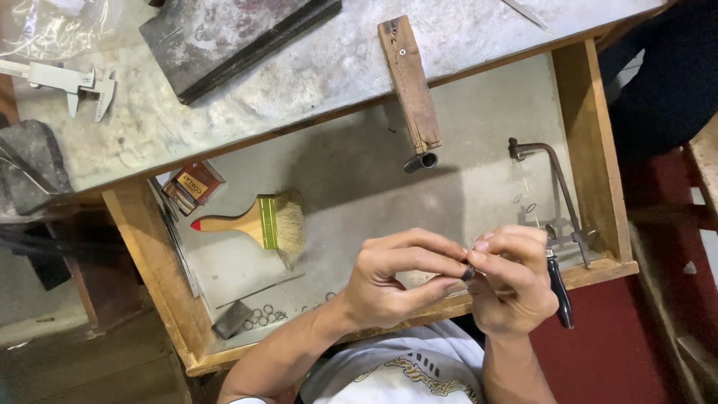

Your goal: Cutting metal jump rings from a coil using a jeweler's saw and pliers at a workbench.

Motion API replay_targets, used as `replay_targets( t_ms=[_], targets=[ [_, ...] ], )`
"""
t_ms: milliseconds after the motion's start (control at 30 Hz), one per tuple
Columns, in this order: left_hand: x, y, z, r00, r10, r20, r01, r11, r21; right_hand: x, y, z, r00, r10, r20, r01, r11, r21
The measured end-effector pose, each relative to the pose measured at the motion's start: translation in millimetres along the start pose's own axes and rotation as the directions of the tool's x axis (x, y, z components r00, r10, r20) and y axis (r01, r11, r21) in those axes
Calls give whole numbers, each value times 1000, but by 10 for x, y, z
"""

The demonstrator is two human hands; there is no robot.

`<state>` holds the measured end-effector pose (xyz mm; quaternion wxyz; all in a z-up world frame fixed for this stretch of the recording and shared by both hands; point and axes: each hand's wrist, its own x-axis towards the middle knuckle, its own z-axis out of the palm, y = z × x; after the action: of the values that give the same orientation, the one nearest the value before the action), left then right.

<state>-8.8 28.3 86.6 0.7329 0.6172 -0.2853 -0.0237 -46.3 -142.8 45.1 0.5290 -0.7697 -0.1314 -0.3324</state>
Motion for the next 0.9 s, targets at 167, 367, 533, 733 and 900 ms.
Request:
replay_targets(
  t_ms=[167,367,533,733,900],
  targets=[
    [5,9,-19,999,22,39,-21,999,-34,-6,-20,-4,999,-40,-19,39,999,-12],
    [3,3,-30,997,53,64,-49,997,-57,-9,-14,-14,996,-82,-26,81,996,-27],
    [-5,-3,-34,996,60,65,-57,997,-45,-14,-31,-14,996,-80,-29,79,996,-34],
    [24,27,-35,998,41,49,-40,999,-22,-24,-15,7,997,-56,-43,53,997,-63],
    [73,76,-38,989,-146,1,146,989,17,-8,-58,10,998,56,-10,-56,991,-117]
  ],
)
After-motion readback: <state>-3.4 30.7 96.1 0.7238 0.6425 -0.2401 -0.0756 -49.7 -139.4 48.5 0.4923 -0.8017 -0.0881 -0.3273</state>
